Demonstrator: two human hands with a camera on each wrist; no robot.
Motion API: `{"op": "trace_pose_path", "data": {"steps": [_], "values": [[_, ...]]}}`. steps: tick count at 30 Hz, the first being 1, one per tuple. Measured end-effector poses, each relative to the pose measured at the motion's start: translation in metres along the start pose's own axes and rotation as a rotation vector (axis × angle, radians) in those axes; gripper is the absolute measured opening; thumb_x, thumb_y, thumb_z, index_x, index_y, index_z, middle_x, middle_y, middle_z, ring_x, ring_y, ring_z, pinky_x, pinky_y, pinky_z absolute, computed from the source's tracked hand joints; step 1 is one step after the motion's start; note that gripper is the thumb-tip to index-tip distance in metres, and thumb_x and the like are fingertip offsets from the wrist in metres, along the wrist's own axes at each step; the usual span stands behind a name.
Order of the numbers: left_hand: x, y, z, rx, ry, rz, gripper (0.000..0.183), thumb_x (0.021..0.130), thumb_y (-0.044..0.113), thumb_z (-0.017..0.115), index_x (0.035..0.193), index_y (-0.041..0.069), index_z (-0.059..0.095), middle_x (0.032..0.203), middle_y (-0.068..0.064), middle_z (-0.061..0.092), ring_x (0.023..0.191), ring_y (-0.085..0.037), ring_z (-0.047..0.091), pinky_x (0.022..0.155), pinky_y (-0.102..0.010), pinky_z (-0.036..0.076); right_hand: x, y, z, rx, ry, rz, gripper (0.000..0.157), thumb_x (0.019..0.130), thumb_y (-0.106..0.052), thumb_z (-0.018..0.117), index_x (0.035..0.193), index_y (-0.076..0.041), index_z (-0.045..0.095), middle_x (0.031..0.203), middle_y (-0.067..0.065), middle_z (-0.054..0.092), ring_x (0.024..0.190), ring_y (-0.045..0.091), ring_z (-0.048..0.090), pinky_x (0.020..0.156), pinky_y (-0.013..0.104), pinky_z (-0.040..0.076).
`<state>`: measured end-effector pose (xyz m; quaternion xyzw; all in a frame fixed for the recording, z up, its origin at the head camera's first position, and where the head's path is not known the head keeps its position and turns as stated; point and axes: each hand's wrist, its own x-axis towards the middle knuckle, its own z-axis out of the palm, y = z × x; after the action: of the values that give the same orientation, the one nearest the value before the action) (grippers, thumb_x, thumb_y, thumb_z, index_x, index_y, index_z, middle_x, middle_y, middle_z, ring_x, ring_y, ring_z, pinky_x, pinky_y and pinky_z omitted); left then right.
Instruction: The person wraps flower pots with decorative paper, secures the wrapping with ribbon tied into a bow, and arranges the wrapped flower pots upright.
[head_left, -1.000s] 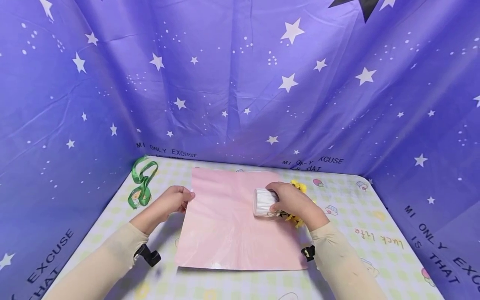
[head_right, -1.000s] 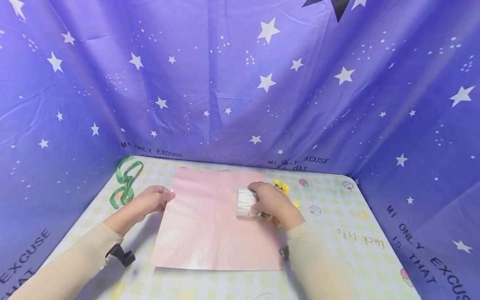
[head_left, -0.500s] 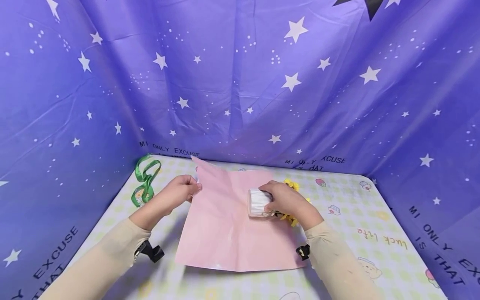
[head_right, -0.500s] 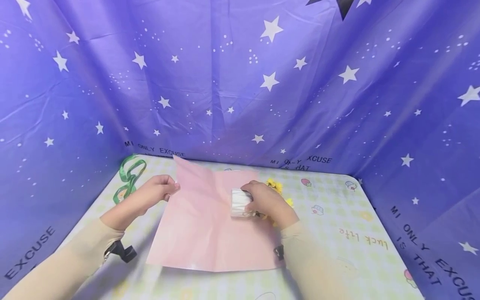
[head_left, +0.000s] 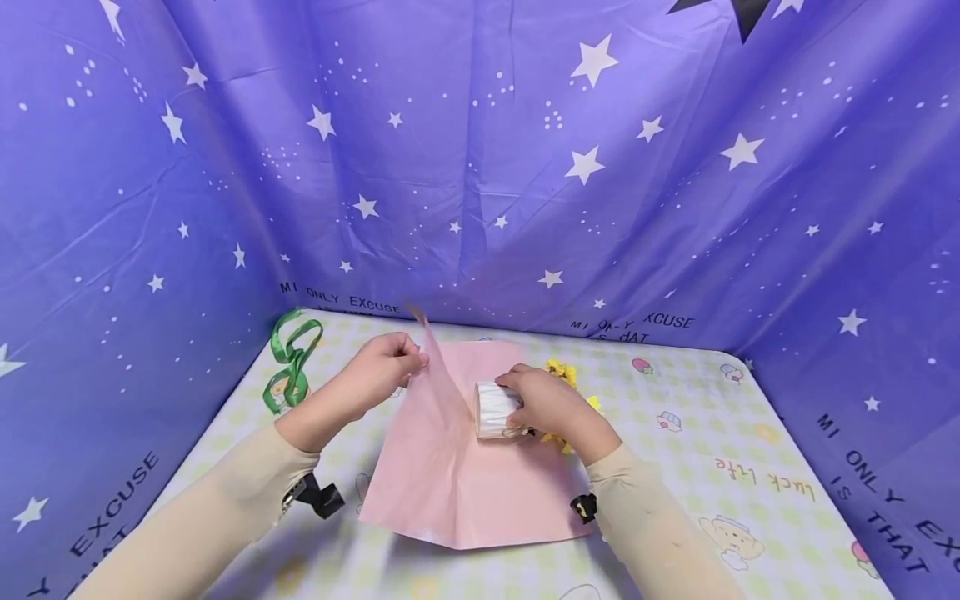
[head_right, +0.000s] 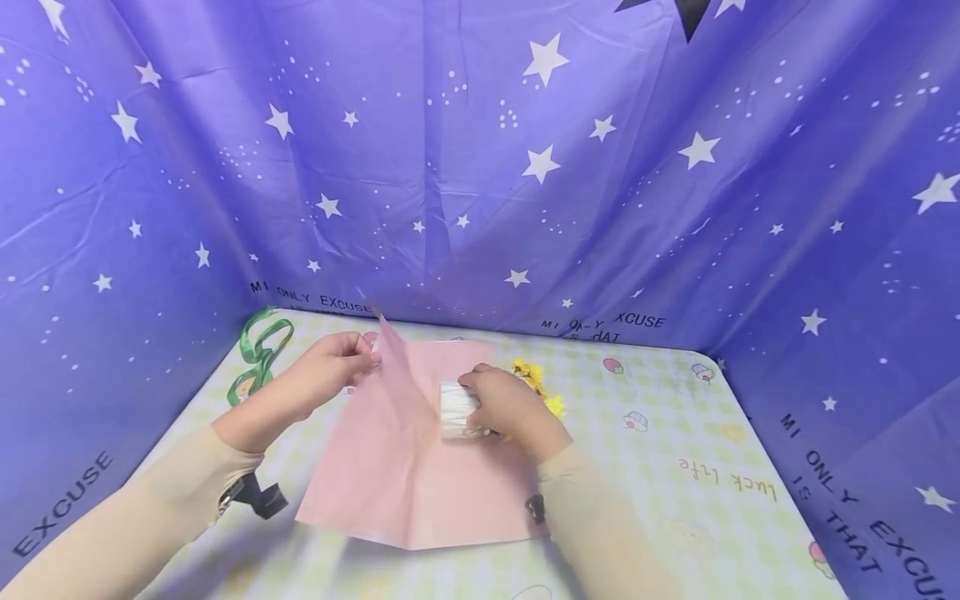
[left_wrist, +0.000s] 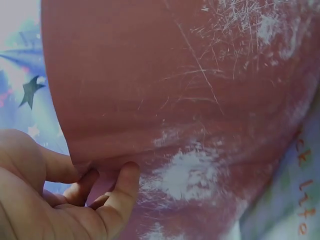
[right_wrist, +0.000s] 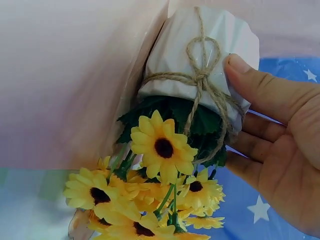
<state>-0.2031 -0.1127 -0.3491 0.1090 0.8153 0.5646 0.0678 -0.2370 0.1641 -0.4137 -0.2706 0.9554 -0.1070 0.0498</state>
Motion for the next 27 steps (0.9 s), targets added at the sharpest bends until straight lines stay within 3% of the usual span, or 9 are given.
{"op": "trace_pose_path", "data": {"steps": [7, 16, 20, 22, 23, 27], "values": [[0.007, 0.020, 0.019, 0.031, 0.008, 0.013, 0.016, 0.099, 0.010, 0.059, 0.086, 0.001, 0.059, 0.087, -0.006, 0.061, 0.081, -0.016, 0.059, 0.073, -0.030, 0.053, 0.006, -0.009, 0.004, -0.010, 0.020, -0.051, 0.061, 0.078, -0.021, 0.090, 0.133, -0.010, 0.066, 0.119, 0.002, 0.066, 0.101, 0.016, 0.064, 0.094, 0.037, 0.055], [0.021, 0.039, 0.060, 0.114, 0.003, 0.055, 0.015, 0.098, 0.012, 0.059, 0.085, 0.005, 0.060, 0.075, -0.003, 0.055, 0.068, -0.015, 0.052, 0.057, -0.026, 0.045, 0.007, 0.000, 0.004, 0.081, 0.047, -0.119, 0.060, 0.074, -0.021, 0.092, 0.127, -0.006, 0.067, 0.112, 0.003, 0.065, 0.096, 0.018, 0.060, 0.091, 0.039, 0.053], [0.028, 0.042, 0.080, 0.132, -0.020, 0.053, 0.013, 0.097, 0.011, 0.057, 0.085, 0.006, 0.060, 0.076, -0.003, 0.055, 0.070, -0.017, 0.052, 0.057, -0.026, 0.044, 0.009, 0.010, 0.009, 0.169, 0.084, -0.156, 0.077, 0.070, -0.020, 0.094, 0.138, -0.007, 0.061, 0.130, 0.005, 0.064, 0.112, 0.020, 0.061, 0.102, 0.040, 0.050], [0.030, 0.042, 0.088, 0.153, -0.023, 0.065, 0.013, 0.097, 0.010, 0.057, 0.084, 0.006, 0.061, 0.077, -0.003, 0.057, 0.073, -0.017, 0.053, 0.061, -0.026, 0.045, 0.010, 0.013, 0.012, 0.237, 0.090, -0.168, 0.080, 0.068, -0.016, 0.094, 0.139, -0.007, 0.059, 0.131, 0.005, 0.063, 0.113, 0.020, 0.059, 0.103, 0.040, 0.049], [0.031, 0.042, 0.091, 0.159, -0.026, 0.072, 0.013, 0.096, 0.010, 0.056, 0.084, 0.006, 0.061, 0.077, -0.004, 0.057, 0.073, -0.018, 0.054, 0.062, -0.026, 0.046, 0.010, 0.015, 0.013, 0.266, 0.095, -0.177, 0.079, 0.067, -0.014, 0.093, 0.138, -0.006, 0.060, 0.129, 0.005, 0.064, 0.111, 0.020, 0.059, 0.102, 0.039, 0.049], [0.036, 0.038, 0.103, 0.178, -0.017, 0.100, 0.016, 0.097, 0.011, 0.055, 0.083, 0.007, 0.060, 0.079, -0.004, 0.058, 0.078, -0.018, 0.055, 0.069, -0.028, 0.047, 0.010, 0.017, 0.017, 0.343, 0.098, -0.184, 0.045, 0.065, -0.006, 0.089, 0.105, -0.010, 0.070, 0.101, 0.000, 0.064, 0.092, 0.016, 0.055, 0.091, 0.037, 0.049]]}}
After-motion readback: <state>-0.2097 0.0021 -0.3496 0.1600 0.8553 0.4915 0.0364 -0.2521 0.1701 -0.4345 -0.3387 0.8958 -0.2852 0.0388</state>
